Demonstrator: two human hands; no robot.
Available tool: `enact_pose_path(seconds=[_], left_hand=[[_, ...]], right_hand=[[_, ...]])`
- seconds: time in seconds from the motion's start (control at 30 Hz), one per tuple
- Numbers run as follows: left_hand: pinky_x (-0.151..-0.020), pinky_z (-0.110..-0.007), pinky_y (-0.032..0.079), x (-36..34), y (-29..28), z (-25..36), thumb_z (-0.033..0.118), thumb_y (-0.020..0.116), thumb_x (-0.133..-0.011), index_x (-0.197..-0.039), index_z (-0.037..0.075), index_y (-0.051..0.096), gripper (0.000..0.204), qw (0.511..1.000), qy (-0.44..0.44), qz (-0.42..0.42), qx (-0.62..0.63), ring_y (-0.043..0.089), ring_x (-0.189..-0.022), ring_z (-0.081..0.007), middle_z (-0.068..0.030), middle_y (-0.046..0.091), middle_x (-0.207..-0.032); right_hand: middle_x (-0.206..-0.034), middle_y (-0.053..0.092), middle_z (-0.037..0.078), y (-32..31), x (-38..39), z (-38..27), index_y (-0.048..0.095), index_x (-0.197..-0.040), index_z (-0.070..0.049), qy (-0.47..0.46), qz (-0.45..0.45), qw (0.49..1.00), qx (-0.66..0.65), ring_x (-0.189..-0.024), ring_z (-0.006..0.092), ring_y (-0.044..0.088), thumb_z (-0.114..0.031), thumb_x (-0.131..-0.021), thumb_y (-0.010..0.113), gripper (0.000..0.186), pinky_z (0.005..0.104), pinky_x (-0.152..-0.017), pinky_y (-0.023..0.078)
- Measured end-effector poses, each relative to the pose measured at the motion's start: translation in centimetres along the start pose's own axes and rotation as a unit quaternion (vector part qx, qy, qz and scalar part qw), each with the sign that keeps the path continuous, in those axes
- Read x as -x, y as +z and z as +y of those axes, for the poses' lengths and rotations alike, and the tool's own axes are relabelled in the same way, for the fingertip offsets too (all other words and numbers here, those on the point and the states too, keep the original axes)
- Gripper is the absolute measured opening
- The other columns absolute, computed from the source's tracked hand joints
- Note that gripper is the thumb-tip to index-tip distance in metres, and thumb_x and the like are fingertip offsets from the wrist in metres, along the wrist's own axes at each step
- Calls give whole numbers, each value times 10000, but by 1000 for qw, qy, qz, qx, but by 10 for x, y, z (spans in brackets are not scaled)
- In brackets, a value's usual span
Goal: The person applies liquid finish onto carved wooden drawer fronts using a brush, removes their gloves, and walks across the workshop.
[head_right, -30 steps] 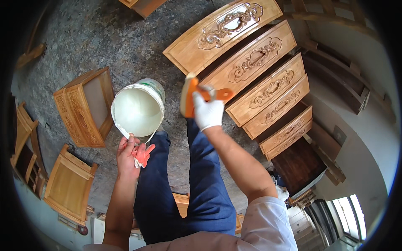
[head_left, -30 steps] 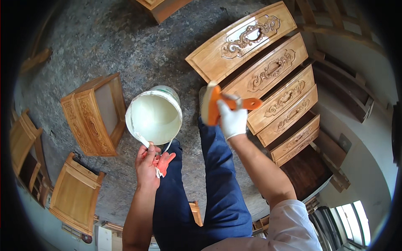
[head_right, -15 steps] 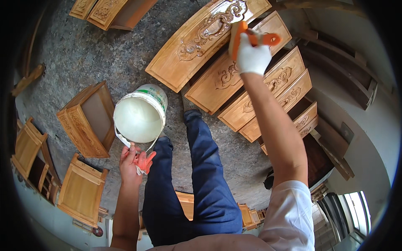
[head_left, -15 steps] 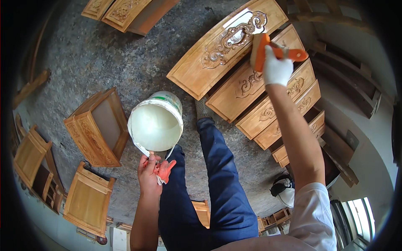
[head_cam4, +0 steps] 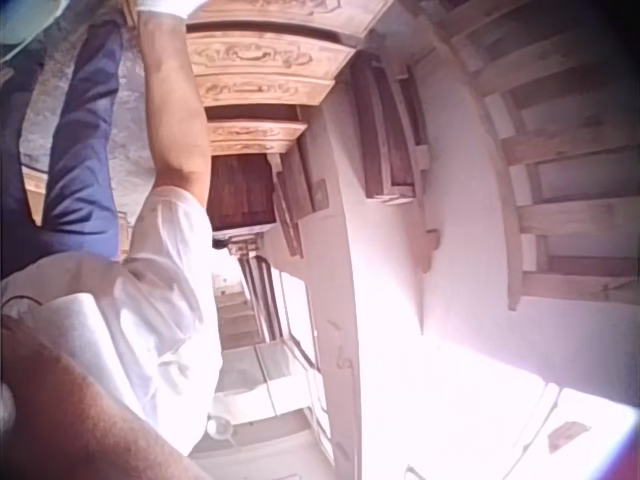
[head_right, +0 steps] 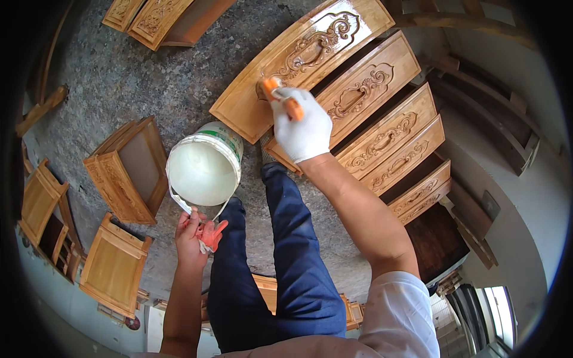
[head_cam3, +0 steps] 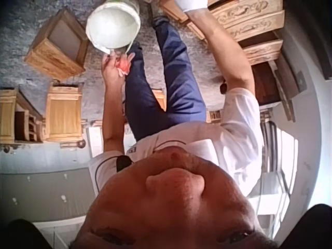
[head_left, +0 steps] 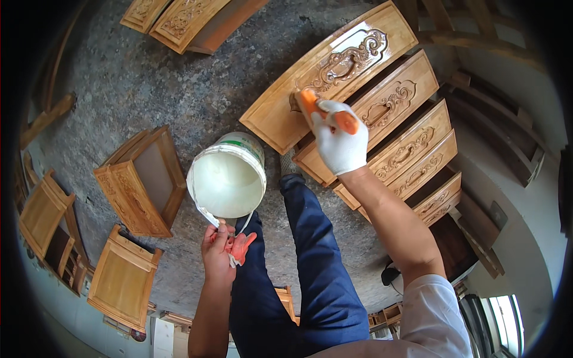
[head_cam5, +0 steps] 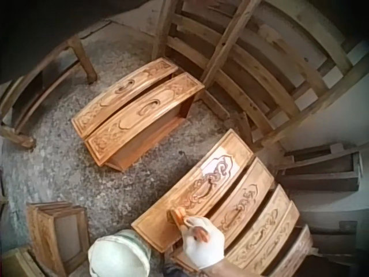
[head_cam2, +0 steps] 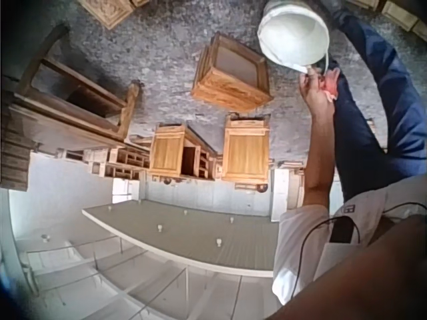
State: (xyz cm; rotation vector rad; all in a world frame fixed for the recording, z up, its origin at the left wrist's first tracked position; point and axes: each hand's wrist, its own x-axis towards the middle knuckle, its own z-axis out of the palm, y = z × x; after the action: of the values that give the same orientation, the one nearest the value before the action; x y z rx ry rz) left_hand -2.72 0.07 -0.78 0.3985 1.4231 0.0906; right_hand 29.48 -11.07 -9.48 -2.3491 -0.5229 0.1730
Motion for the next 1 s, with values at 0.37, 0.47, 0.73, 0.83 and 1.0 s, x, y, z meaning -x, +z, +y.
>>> enact_pose_path(seconds=[0.37, 0.47, 0.73, 0.83, 1.0], left_hand=[[-782, -447, 608, 7, 28, 8, 201, 575, -1045, -1069, 60, 547, 145, 999, 2, 38, -35, 599, -742, -156, -55, 591, -926], [-758, -419, 604, 9, 30, 8, 202, 573, -1046, -1073, 59, 548, 147, 998, 1, 41, -41, 602, -748, -154, -54, 593, -930], [-664, -340, 588, 12, 38, 3, 221, 581, -1044, -1090, 49, 566, 179, 999, 9, 23, -35, 610, -769, -150, -50, 595, -941], [-751, -436, 600, 12, 34, -1, 198, 579, -1043, -1113, 39, 555, 175, 999, 4, 32, -27, 619, -762, -176, -70, 590, -969], [-846, -539, 613, 8, 19, -6, 168, 578, -1040, -1138, 25, 542, 177, 999, -7, 47, -12, 628, -754, -203, -92, 583, -998]], right_hand=[[-898, 751, 135, -49, -86, 8, 740, -1029, -46, 112, -64, 990, 64, -736, 335, 699, -173, -893, 604, 230, 373, -682, 553], [-886, 754, 148, -53, -98, 12, 744, -1035, -37, 144, -74, 982, 101, -732, 335, 699, -203, -884, 612, 260, 373, -689, 549], [-897, 752, 175, -70, -152, 64, 753, -1020, -24, 96, -16, 992, 85, -803, 362, 703, -279, -879, 614, 323, 394, -728, 538], [-934, 750, 169, -75, -175, 76, 749, -1064, -25, 140, -13, 985, 96, -804, 332, 698, -270, -879, 644, 324, 369, -742, 536], [-956, 749, 159, -75, -166, 76, 749, -1101, -23, 76, -95, 984, 128, -805, 271, 694, -274, -863, 708, 348, 331, -754, 538]])
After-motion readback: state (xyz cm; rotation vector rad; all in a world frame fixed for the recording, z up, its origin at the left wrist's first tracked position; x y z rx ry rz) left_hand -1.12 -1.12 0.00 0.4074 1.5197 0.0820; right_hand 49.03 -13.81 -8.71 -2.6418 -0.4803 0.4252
